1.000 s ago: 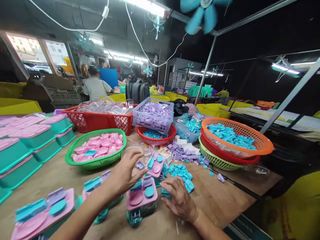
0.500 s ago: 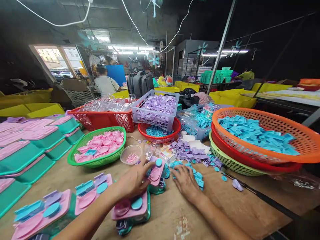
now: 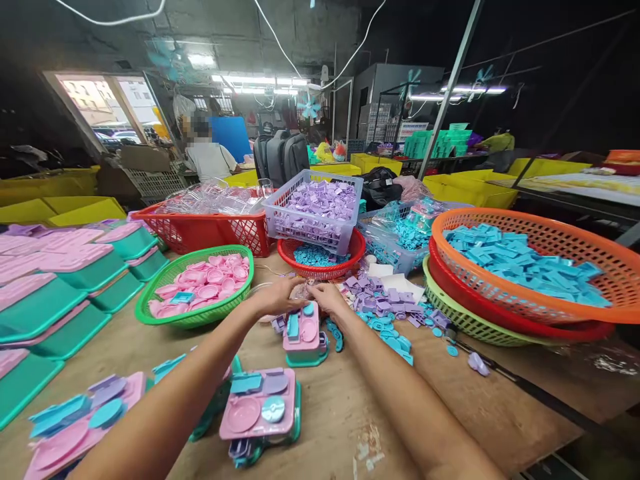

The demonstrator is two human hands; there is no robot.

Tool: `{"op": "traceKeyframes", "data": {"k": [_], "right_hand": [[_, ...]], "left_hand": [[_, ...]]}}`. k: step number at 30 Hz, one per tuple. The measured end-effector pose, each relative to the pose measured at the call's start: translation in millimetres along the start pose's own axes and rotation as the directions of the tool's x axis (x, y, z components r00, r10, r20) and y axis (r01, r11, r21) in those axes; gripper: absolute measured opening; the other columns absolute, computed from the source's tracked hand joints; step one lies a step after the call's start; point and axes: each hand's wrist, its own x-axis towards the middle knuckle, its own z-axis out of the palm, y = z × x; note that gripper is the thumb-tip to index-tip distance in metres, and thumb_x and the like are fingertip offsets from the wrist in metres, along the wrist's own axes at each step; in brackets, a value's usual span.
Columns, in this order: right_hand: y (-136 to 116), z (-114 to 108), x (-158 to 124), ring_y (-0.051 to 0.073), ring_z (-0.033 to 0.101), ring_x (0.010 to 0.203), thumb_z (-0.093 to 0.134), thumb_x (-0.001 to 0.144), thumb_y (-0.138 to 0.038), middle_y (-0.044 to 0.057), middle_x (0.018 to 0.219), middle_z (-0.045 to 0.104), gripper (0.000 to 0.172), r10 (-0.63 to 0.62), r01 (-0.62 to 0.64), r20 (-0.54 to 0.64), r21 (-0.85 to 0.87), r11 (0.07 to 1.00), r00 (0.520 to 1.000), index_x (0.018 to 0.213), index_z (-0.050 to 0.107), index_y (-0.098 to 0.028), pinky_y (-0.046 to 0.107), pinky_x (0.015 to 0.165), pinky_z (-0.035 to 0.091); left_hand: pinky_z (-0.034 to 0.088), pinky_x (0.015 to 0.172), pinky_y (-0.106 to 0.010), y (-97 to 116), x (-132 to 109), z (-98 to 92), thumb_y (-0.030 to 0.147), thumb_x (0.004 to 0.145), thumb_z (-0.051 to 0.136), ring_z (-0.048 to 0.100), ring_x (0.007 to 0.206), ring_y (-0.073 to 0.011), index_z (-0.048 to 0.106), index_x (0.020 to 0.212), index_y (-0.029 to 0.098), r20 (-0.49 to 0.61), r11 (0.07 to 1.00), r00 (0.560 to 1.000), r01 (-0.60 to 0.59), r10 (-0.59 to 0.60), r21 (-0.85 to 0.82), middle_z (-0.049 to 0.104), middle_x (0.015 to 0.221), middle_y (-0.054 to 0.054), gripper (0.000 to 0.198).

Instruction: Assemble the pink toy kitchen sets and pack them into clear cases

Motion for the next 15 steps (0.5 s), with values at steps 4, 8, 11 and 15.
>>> {"op": "traceKeyframes", "data": {"k": [4,8,11,15], "right_hand": [[12.3,-4.4,-1.2,0.012,0.056,0.057,0.064,0.077,-0.040,0.001,0.060,0.064,0.029,0.070,-0.064,-0.027,0.183,0.981,0.997,0.063,0.063,-0.015,0.022,0.051,0.038],[23.4,-21.4,-27.0,0.010,0.055,0.055,0.059,0.076,-0.056,0.001,0.067,0.064,0.040,0.097,-0.075,-0.047,0.351,0.933,0.994,0.075,0.059,-0.016,0.019,0.048,0.036],[21.9,-27.3,-45.5,0.010,0.055,0.058,0.057,0.075,-0.061,0.000,0.072,0.062,0.044,0.070,-0.029,-0.082,0.420,0.907,0.994,0.082,0.056,-0.017,0.019,0.051,0.037],[10.6,-27.9,-61.6,0.012,0.052,0.062,0.062,0.075,-0.057,-0.001,0.068,0.058,0.039,-0.020,0.083,-0.149,0.431,0.899,0.989,0.076,0.057,-0.018,0.023,0.056,0.039]], "left_hand": [[0.037,0.111,-0.042,-1.0,3.5,7.6,0.045,0.083,0.063,0.047,0.132,-0.0290,0.043,0.140,0.014,-0.005,0.997,0.997,-0.071,0.071,-0.027,0.048,0.145,-0.016,0.068],[0.030,0.115,-0.048,2.5,-2.3,12.2,0.042,0.082,0.065,0.039,0.137,-0.0294,0.037,0.144,0.019,-0.095,0.986,0.982,-0.165,0.161,-0.030,0.043,0.149,-0.015,0.072],[0.030,0.114,-0.052,6.9,2.8,14.8,0.051,0.084,0.060,0.036,0.138,-0.0323,0.034,0.146,0.018,-0.197,0.973,0.958,-0.224,0.211,-0.050,0.036,0.150,-0.017,0.075],[0.040,0.108,-0.050,14.9,15.7,11.4,0.055,0.079,0.065,0.047,0.129,-0.0321,0.035,0.144,0.019,-0.204,0.960,0.961,-0.223,0.187,-0.169,0.042,0.140,-0.017,0.081]]}}
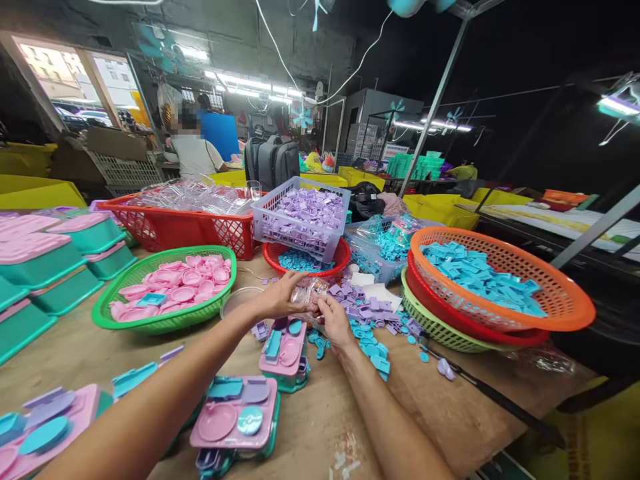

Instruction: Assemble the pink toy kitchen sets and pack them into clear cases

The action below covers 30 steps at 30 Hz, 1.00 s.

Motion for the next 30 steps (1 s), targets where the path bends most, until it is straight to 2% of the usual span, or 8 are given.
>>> {"op": "traceKeyframes", "data": {"k": [4,8,15,18,21,24,27,30], "right_hand": [[-6.5,-7.7,-11.9,0.014,0.051,0.069,0.060,0.079,-0.055,-0.001,0.074,0.057,0.035,-0.076,0.084,-0.158,0.041,0.996,0.985,0.081,0.056,-0.020,0.025,0.062,0.041],[-13.8,-32.7,-24.0,0.016,0.049,0.074,0.062,0.078,-0.049,-0.001,0.084,0.053,0.030,0.008,0.143,-0.355,0.396,0.907,0.935,0.089,0.050,-0.025,0.027,0.065,0.042],[-35.8,-63.0,-59.8,0.016,0.031,0.063,0.056,0.084,-0.043,-0.002,0.072,0.029,0.019,-0.107,0.115,-0.049,0.602,0.791,0.993,0.081,0.046,-0.026,0.031,0.068,0.040],[-39.8,-64.6,-71.6,0.016,0.027,0.062,0.057,0.082,-0.038,-0.003,0.072,0.025,0.015,-0.113,0.103,-0.027,0.650,0.753,0.993,0.081,0.046,-0.026,0.030,0.066,0.038],[-42.9,-59.6,-77.0,0.015,0.025,0.061,0.060,0.078,-0.032,-0.003,0.072,0.024,0.015,-0.104,0.078,-0.009,0.728,0.682,0.995,0.081,0.047,-0.026,0.028,0.065,0.037],[-43.6,-49.5,-80.7,0.014,0.028,0.060,0.062,0.079,-0.032,-0.004,0.070,0.027,0.014,-0.082,0.035,0.025,0.751,0.659,0.996,0.081,0.049,-0.026,0.027,0.065,0.040],[-40.1,-44.3,-89.4,0.013,0.038,0.061,0.063,0.081,-0.040,-0.004,0.070,0.038,0.018,-0.013,-0.031,0.060,0.677,0.736,0.998,0.085,0.054,-0.026,0.028,0.066,0.044],[-38.8,-52.8,-107.1,0.016,0.055,0.078,0.061,0.083,-0.053,0.001,0.088,0.059,0.030,0.035,-0.007,-0.058,0.426,0.905,0.998,0.096,0.060,-0.026,0.032,0.073,0.048]], "left_hand": [[0.045,0.103,-0.046,10.7,6.2,-6.0,0.055,0.069,0.075,0.053,0.117,-0.0289,0.045,0.130,0.017,-0.102,0.995,0.994,0.039,-0.048,-0.087,0.047,0.126,-0.013,0.077],[0.046,0.102,-0.048,4.9,4.7,0.2,0.053,0.065,0.077,0.051,0.117,-0.0299,0.044,0.126,0.018,-0.236,0.990,0.962,0.126,-0.138,-0.065,0.040,0.123,-0.011,0.077],[0.044,0.101,-0.051,-28.4,15.2,24.6,0.039,0.062,0.079,0.049,0.120,-0.0348,0.044,0.128,0.018,-0.130,0.976,0.990,0.080,-0.054,0.201,0.040,0.129,-0.015,0.078],[0.038,0.107,-0.056,-3.6,13.9,14.2,0.048,0.063,0.080,0.040,0.132,-0.0392,0.037,0.138,0.019,-0.076,0.985,0.996,-0.039,0.053,0.167,0.033,0.142,-0.020,0.091],[0.032,0.114,-0.054,46.6,4.7,1.4,0.056,0.070,0.075,0.031,0.141,-0.0361,0.019,0.151,0.024,0.018,0.974,0.974,-0.227,0.227,-0.014,0.024,0.153,-0.019,0.104],[0.025,0.119,-0.055,93.5,-3.7,-0.9,0.056,0.069,0.077,0.022,0.146,-0.0354,0.005,0.155,0.025,0.025,0.936,0.947,-0.312,0.321,-0.164,0.017,0.159,-0.017,0.117],[0.026,0.120,-0.052,113.4,-8.4,5.9,0.049,0.069,0.080,0.026,0.145,-0.0337,0.010,0.155,0.022,-0.031,0.912,0.952,-0.300,0.304,-0.280,0.020,0.160,-0.016,0.114],[0.036,0.115,-0.049,110.2,-16.8,16.0,0.047,0.067,0.082,0.038,0.139,-0.0325,0.022,0.152,0.023,-0.031,0.896,0.985,-0.165,0.167,-0.413,0.030,0.156,-0.014,0.107]]}}
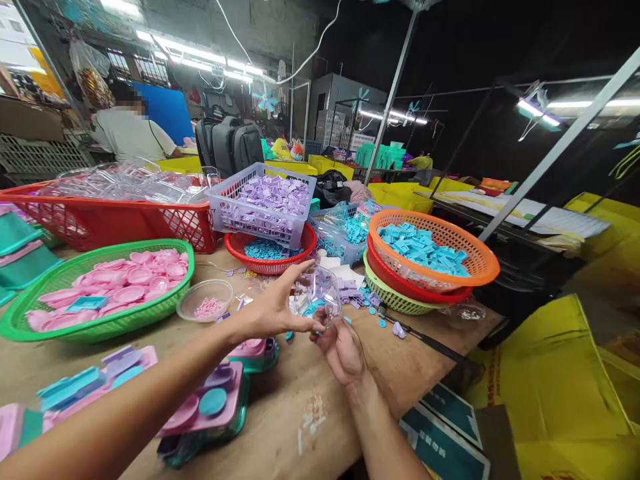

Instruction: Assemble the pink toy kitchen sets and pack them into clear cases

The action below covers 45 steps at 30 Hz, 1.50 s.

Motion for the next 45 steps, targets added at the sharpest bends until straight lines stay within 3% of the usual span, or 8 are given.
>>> {"op": "traceKeyframes", "data": {"k": [6,14,20,23,27,35,41,45], "right_hand": [[-32.4,-16.8,-37.8,0.029,0.042,0.136,0.045,0.086,-0.070,0.009,0.151,0.039,0.073,-0.221,0.232,0.074,-0.373,0.898,0.973,0.146,0.033,-0.030,0.047,0.104,0.043],[-36.1,-20.6,-57.2,0.029,0.039,0.138,0.053,0.078,-0.077,0.010,0.149,0.040,0.089,-0.079,0.186,0.222,-0.517,0.835,0.972,0.150,0.028,-0.030,0.050,0.109,0.040],[-10.8,-44.1,-82.8,0.028,0.039,0.137,0.081,0.069,-0.048,0.011,0.149,0.036,0.101,0.053,0.256,0.369,-0.734,0.629,0.928,0.150,0.024,-0.028,0.047,0.114,0.036],[2.7,-56.7,-89.3,0.029,0.031,0.141,0.085,0.063,-0.036,0.011,0.150,0.031,0.105,0.121,0.354,0.442,-0.830,0.430,0.889,0.150,0.026,-0.027,0.048,0.119,0.027],[14.5,-62.2,-84.6,0.031,0.025,0.144,0.086,0.060,-0.036,0.012,0.152,0.024,0.111,0.133,0.433,0.466,-0.875,0.216,0.875,0.151,0.022,-0.028,0.049,0.120,0.025],[10.3,-75.5,-62.8,0.028,0.034,0.138,0.079,0.067,-0.031,0.010,0.144,0.029,0.096,0.042,0.379,0.390,-0.911,0.163,0.920,0.149,0.028,-0.029,0.046,0.118,0.031],[-22.0,-122.0,-59.4,0.030,0.035,0.136,0.080,0.065,-0.030,0.011,0.140,0.033,0.094,0.019,0.349,0.359,-0.917,0.192,0.933,0.145,0.032,-0.026,0.050,0.118,0.030],[-55.0,-128.6,-54.3,0.031,0.037,0.137,0.077,0.071,-0.044,0.012,0.144,0.034,0.093,-0.015,0.340,0.365,-0.850,0.402,0.931,0.147,0.026,-0.027,0.054,0.112,0.038]], "left_hand": [[0.033,0.117,-0.050,-8.0,-27.2,20.2,0.051,0.072,0.077,0.036,0.141,-0.0317,0.027,0.151,0.023,0.126,0.958,0.974,0.211,-0.189,-0.196,0.032,0.157,-0.013,0.098],[0.041,0.109,-0.047,10.8,-42.3,39.1,0.060,0.075,0.069,0.037,0.140,-0.0334,0.024,0.152,0.023,0.291,0.964,0.925,0.265,-0.245,-0.032,0.032,0.156,-0.013,0.097],[0.027,0.114,-0.052,4.4,-47.1,-2.5,0.067,0.067,0.073,0.031,0.139,-0.0367,0.028,0.151,0.023,0.247,0.895,0.965,-0.032,-0.088,0.444,0.036,0.152,-0.014,0.105],[0.025,0.113,-0.056,-15.5,-46.8,-31.3,0.071,0.059,0.074,0.028,0.138,-0.0419,0.028,0.150,0.018,0.152,0.762,0.967,0.060,-0.205,0.644,0.034,0.151,-0.017,0.115],[0.036,0.106,-0.052,-37.5,-49.4,-40.6,0.067,0.049,0.079,0.040,0.131,-0.0453,0.026,0.150,0.017,0.162,0.637,0.843,0.248,-0.513,0.730,0.031,0.150,-0.023,0.125],[0.038,0.105,-0.055,4.6,-35.4,28.1,0.046,0.047,0.087,0.034,0.136,-0.0497,0.025,0.151,0.015,0.168,0.741,0.863,0.290,-0.476,0.606,0.030,0.151,-0.028,0.125],[0.038,0.109,-0.055,23.2,-71.7,95.0,0.031,0.060,0.084,0.024,0.143,-0.0446,-0.002,0.154,0.019,-0.174,0.880,0.929,0.365,-0.326,0.304,0.009,0.156,-0.026,0.129],[0.029,0.114,-0.061,-1.5,-101.3,121.5,0.048,0.063,0.082,0.019,0.145,-0.0414,-0.011,0.153,0.024,-0.291,0.958,0.923,0.282,-0.254,0.059,0.017,0.155,-0.021,0.131]]}}
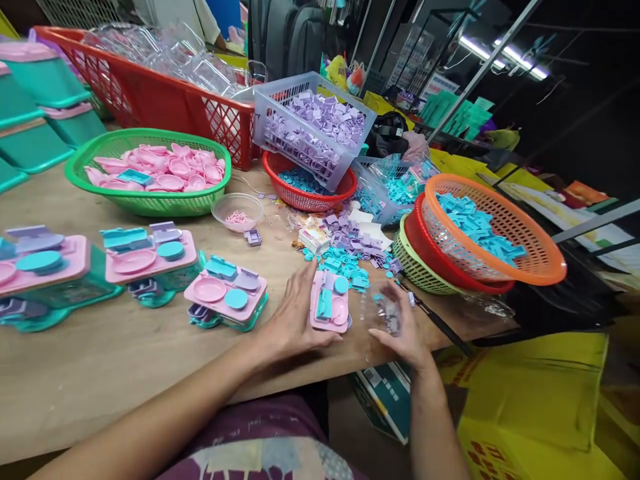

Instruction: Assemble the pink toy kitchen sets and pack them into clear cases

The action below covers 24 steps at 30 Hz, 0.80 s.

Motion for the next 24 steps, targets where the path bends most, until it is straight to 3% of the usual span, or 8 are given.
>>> {"op": "traceKeyframes", "data": {"k": [2,4,7,10,16,21,24], "right_hand": [[-21.6,-10.6,10.3,0.032,0.037,0.138,0.075,0.073,-0.051,0.012,0.146,0.033,0.095,-0.049,0.047,0.008,0.135,0.990,0.999,0.148,0.022,-0.029,0.055,0.110,0.042],[-53.3,-14.3,24.5,0.034,0.037,0.137,0.077,0.069,-0.056,0.011,0.145,0.034,0.097,-0.114,0.103,0.067,0.150,0.983,0.991,0.148,0.025,-0.030,0.054,0.107,0.045],[-101.6,-8.0,46.0,0.034,0.038,0.134,0.082,0.062,-0.058,0.011,0.140,0.035,0.101,-0.202,0.214,0.203,-0.039,0.976,0.958,0.146,0.032,-0.031,0.050,0.103,0.050],[-130.1,4.1,60.2,0.033,0.036,0.134,0.083,0.063,-0.055,0.011,0.141,0.033,0.102,-0.232,0.326,0.332,-0.264,0.908,0.914,0.147,0.032,-0.031,0.051,0.108,0.045],[-139.8,20.5,70.9,0.034,0.032,0.137,0.075,0.074,-0.054,0.012,0.144,0.028,0.091,-0.119,0.376,0.483,-0.480,0.793,0.868,0.149,0.031,-0.028,0.055,0.114,0.036],[-139.8,28.3,76.3,0.035,0.029,0.139,0.076,0.073,-0.054,0.012,0.144,0.027,0.092,-0.020,0.332,0.537,-0.491,0.805,0.843,0.149,0.029,-0.029,0.055,0.114,0.036],[-137.4,29.7,76.3,0.035,0.029,0.139,0.079,0.071,-0.053,0.012,0.143,0.027,0.096,-0.008,0.300,0.526,-0.473,0.828,0.850,0.150,0.028,-0.029,0.055,0.114,0.035]], "left_hand": [[0.025,0.114,-0.063,-15.1,-4.0,7.9,0.054,0.062,0.082,0.020,0.144,-0.0417,-0.010,0.154,0.024,0.011,0.998,1.000,0.002,-0.001,-0.067,0.018,0.155,-0.021,0.133],[0.023,0.116,-0.061,-27.1,-2.5,14.3,0.057,0.059,0.083,0.021,0.144,-0.0409,-0.007,0.154,0.022,0.034,0.991,0.999,0.006,-0.001,-0.133,0.018,0.156,-0.021,0.135],[0.025,0.117,-0.056,-37.8,2.5,20.7,0.057,0.057,0.084,0.025,0.143,-0.0377,-0.001,0.154,0.022,0.039,0.970,0.999,-0.016,0.026,-0.241,0.023,0.156,-0.018,0.134],[0.029,0.116,-0.052,-40.0,4.2,23.5,0.056,0.055,0.084,0.031,0.140,-0.0355,0.012,0.153,0.021,-0.022,0.964,0.999,-0.046,0.041,-0.262,0.031,0.153,-0.016,0.126],[0.036,0.108,-0.050,-37.0,1.7,30.6,0.056,0.054,0.082,0.043,0.127,-0.0338,0.028,0.142,0.018,-0.144,0.967,0.989,-0.058,0.022,-0.249,0.043,0.139,-0.016,0.110],[0.037,0.106,-0.049,-37.7,0.5,38.9,0.059,0.061,0.076,0.044,0.125,-0.0327,0.024,0.142,0.019,-0.212,0.961,0.977,-0.044,-0.015,-0.274,0.044,0.138,-0.016,0.105],[0.035,0.107,-0.050,-38.4,0.5,39.8,0.060,0.061,0.075,0.042,0.128,-0.0339,0.015,0.147,0.019,-0.201,0.957,0.979,-0.037,-0.022,-0.286,0.041,0.141,-0.017,0.113]]}}
